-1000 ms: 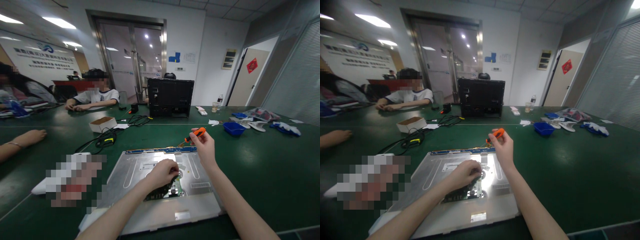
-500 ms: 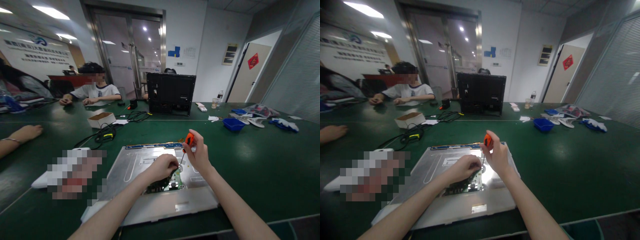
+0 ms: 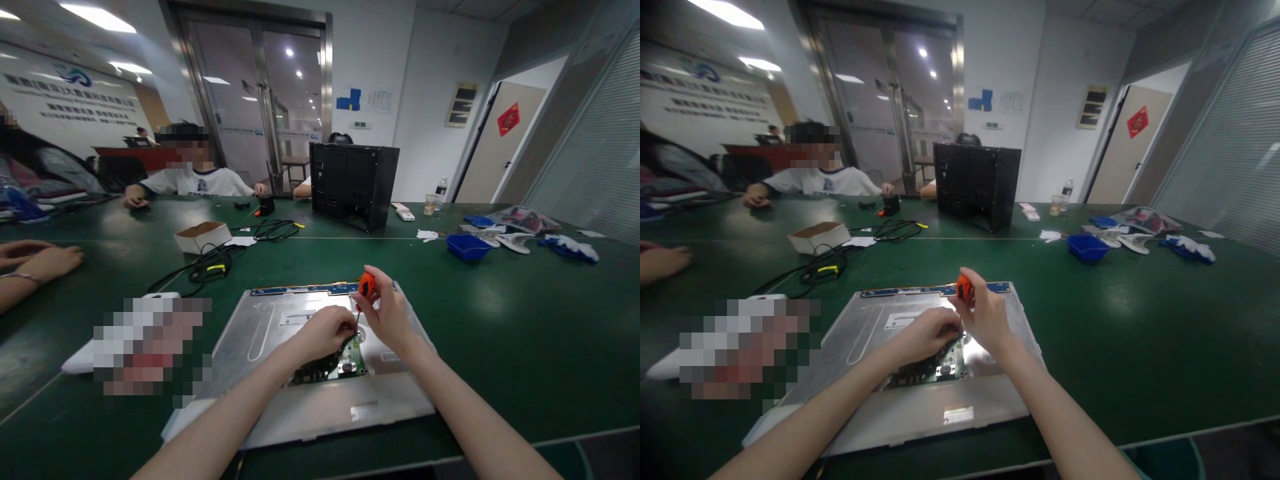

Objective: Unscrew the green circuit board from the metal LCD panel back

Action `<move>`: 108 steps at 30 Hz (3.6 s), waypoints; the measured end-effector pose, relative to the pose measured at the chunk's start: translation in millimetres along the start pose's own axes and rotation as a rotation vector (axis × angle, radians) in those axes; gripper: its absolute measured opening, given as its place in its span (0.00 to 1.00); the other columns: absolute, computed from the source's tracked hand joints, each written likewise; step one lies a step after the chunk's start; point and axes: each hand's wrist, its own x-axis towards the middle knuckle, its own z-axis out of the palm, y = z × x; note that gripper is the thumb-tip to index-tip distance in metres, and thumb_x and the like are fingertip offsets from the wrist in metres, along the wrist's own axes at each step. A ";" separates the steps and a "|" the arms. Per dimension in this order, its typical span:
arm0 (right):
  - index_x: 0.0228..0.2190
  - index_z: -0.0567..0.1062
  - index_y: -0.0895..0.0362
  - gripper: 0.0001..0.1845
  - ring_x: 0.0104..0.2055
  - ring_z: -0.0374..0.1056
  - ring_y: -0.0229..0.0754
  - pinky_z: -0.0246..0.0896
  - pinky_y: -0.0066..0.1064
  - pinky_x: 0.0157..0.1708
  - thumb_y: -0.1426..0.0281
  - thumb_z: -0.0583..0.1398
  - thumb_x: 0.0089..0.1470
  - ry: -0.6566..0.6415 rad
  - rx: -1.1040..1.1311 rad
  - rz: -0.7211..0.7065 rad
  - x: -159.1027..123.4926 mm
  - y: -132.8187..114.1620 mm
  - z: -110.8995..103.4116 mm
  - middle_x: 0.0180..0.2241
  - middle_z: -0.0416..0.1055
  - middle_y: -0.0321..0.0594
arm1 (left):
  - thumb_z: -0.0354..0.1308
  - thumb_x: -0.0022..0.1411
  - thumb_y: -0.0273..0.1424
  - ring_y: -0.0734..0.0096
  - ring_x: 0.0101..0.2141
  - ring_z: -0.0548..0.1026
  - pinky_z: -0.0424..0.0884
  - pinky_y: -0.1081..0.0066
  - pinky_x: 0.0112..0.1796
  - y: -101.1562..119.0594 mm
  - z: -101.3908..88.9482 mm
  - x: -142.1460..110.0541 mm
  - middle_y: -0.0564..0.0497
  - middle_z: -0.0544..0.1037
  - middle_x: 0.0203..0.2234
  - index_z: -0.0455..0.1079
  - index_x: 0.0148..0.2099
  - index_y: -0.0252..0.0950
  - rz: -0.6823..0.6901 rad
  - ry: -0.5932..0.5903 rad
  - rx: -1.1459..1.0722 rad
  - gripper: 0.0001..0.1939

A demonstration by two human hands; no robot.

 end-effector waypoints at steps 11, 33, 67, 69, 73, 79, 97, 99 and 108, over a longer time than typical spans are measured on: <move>0.54 0.64 0.50 0.22 0.24 0.68 0.40 0.63 0.30 0.26 0.59 0.58 0.60 -0.034 0.013 0.086 1.2 0.4 -2.4 0.28 0.72 0.36 | 0.54 0.57 0.22 0.69 0.30 0.73 0.65 0.73 0.33 -2.1 2.5 0.2 0.50 0.78 0.27 0.75 0.33 0.35 0.008 0.008 0.005 0.09; 0.54 0.64 0.51 0.21 0.24 0.67 0.37 0.62 0.28 0.26 0.60 0.57 0.61 -0.055 -0.059 -0.065 3.3 -3.5 -3.7 0.29 0.73 0.36 | 0.54 0.57 0.20 0.66 0.34 0.76 0.68 0.72 0.37 -6.5 4.4 2.2 0.49 0.81 0.31 0.76 0.35 0.36 0.047 -0.005 -0.019 0.11; 0.55 0.61 0.53 0.24 0.22 0.64 0.34 0.62 0.25 0.22 0.73 0.57 0.57 -0.054 -0.055 -0.183 7.6 -10.0 -12.8 0.27 0.69 0.32 | 0.55 0.59 0.23 0.63 0.36 0.77 0.69 0.69 0.38 -12.9 7.4 2.0 0.48 0.80 0.33 0.75 0.38 0.36 0.103 0.015 -0.024 0.09; 0.55 0.61 0.53 0.24 0.21 0.64 0.33 0.62 0.25 0.22 0.72 0.57 0.57 -0.042 -0.066 -0.184 7.7 -9.5 -11.7 0.27 0.69 0.32 | 0.54 0.59 0.22 0.63 0.36 0.77 0.69 0.69 0.39 -12.5 7.3 1.6 0.48 0.80 0.33 0.75 0.38 0.36 0.104 0.018 -0.024 0.10; 0.54 0.61 0.52 0.24 0.20 0.62 0.32 0.61 0.24 0.21 0.73 0.57 0.57 -0.014 -0.069 -0.206 7.9 -8.7 -9.9 0.28 0.69 0.31 | 0.54 0.58 0.22 0.63 0.36 0.77 0.69 0.69 0.39 -12.5 7.8 0.9 0.47 0.80 0.33 0.75 0.38 0.36 0.103 0.022 -0.024 0.10; 0.54 0.62 0.51 0.23 0.22 0.63 0.33 0.62 0.25 0.22 0.72 0.57 0.58 -0.018 -0.067 -0.205 7.5 -7.1 -8.7 0.30 0.70 0.32 | 0.54 0.58 0.22 0.63 0.36 0.77 0.69 0.68 0.39 -13.1 8.2 0.9 0.47 0.80 0.34 0.75 0.38 0.36 0.103 0.018 -0.020 0.09; 0.54 0.62 0.52 0.22 0.22 0.63 0.33 0.62 0.25 0.22 0.70 0.58 0.59 -0.033 -0.078 -0.166 7.8 -6.8 -9.9 0.28 0.69 0.32 | 0.54 0.58 0.22 0.63 0.37 0.77 0.70 0.68 0.39 -12.7 7.5 0.6 0.47 0.80 0.34 0.75 0.39 0.36 0.097 0.017 -0.011 0.11; 0.54 0.62 0.52 0.22 0.22 0.63 0.33 0.62 0.25 0.22 0.70 0.58 0.59 -0.038 -0.075 -0.166 8.3 -7.2 -10.3 0.28 0.69 0.32 | 0.53 0.58 0.22 0.63 0.36 0.77 0.69 0.68 0.39 -12.7 7.8 0.7 0.47 0.80 0.34 0.75 0.39 0.36 0.095 0.016 -0.009 0.10; 0.55 0.62 0.53 0.24 0.22 0.64 0.34 0.63 0.25 0.23 0.72 0.56 0.58 -0.051 -0.064 -0.135 7.8 -9.1 -12.8 0.29 0.71 0.33 | 0.53 0.58 0.22 0.63 0.36 0.76 0.69 0.68 0.39 -10.3 6.4 1.1 0.47 0.80 0.34 0.75 0.40 0.36 0.094 0.008 -0.009 0.11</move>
